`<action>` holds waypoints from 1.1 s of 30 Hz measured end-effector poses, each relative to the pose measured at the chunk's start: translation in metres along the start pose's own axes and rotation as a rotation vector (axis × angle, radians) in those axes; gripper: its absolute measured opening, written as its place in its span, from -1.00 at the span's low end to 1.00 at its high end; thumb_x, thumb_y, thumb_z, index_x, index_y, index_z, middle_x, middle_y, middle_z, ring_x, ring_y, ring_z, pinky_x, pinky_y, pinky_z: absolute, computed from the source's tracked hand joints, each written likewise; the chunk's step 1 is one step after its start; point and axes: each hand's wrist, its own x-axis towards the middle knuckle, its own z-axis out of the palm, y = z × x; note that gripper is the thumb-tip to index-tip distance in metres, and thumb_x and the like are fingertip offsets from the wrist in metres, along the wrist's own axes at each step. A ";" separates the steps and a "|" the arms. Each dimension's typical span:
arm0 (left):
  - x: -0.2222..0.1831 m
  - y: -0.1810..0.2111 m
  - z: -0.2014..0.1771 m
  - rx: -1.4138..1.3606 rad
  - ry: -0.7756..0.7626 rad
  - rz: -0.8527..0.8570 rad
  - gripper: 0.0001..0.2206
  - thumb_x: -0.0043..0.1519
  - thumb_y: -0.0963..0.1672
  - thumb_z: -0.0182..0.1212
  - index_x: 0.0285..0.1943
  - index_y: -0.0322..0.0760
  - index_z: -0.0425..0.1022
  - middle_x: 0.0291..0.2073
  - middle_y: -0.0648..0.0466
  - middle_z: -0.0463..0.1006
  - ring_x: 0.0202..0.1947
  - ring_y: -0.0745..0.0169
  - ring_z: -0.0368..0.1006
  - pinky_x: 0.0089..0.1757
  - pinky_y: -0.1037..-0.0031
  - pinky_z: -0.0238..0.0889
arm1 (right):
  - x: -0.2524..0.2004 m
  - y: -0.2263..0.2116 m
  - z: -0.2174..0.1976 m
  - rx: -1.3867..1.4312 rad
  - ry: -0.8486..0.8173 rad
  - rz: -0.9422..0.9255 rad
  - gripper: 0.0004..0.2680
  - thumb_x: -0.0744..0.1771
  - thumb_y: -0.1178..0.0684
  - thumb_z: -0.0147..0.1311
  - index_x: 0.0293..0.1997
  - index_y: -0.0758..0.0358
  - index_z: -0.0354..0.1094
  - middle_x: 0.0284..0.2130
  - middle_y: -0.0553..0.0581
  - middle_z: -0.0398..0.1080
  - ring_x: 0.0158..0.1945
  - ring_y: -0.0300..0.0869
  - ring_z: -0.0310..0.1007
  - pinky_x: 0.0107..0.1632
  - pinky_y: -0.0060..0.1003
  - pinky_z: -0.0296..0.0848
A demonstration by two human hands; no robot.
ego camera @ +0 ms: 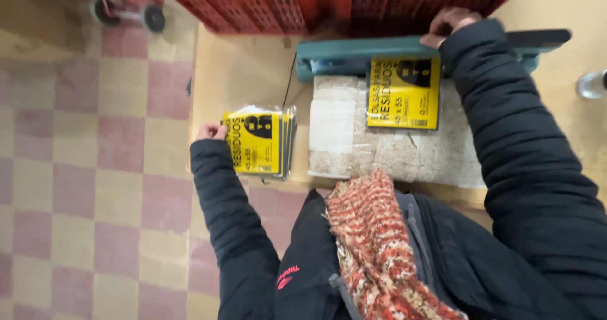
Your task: Packaging and sealing stacks of plastic trash bags into individual retail units using a heat sealer.
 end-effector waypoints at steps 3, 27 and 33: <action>0.001 0.027 -0.006 -0.201 -0.058 -0.037 -0.78 0.21 -0.12 0.35 -0.09 -0.31 0.46 -0.39 0.05 0.57 -0.40 0.35 0.46 -0.29 0.50 0.37 | 0.008 0.010 -0.012 0.289 0.075 0.025 -0.82 0.31 -0.02 0.38 -0.14 0.19 0.49 -0.20 0.23 0.51 -0.14 0.02 0.53 0.00 -0.14 0.47; -0.129 0.244 0.096 -0.643 -0.434 0.380 -0.91 0.37 -0.23 0.12 0.02 -0.33 0.40 -0.23 0.20 0.46 -0.22 0.52 0.32 -0.14 0.63 0.28 | -0.159 0.014 0.045 0.925 0.250 0.294 -0.74 0.34 0.18 0.22 0.11 0.30 0.24 -0.08 0.15 0.47 -0.03 -0.20 0.47 0.05 -0.28 0.46; -0.150 0.293 0.182 -0.262 -0.170 0.605 -0.73 0.25 -0.16 0.28 0.07 -0.36 0.41 -0.11 -0.05 0.49 -0.09 0.11 0.44 0.01 0.38 0.33 | -0.236 -0.010 -0.012 1.175 0.364 0.255 -0.81 0.36 0.30 0.14 0.02 0.22 0.25 -0.08 0.02 0.46 -0.01 -0.32 0.45 0.11 -0.37 0.44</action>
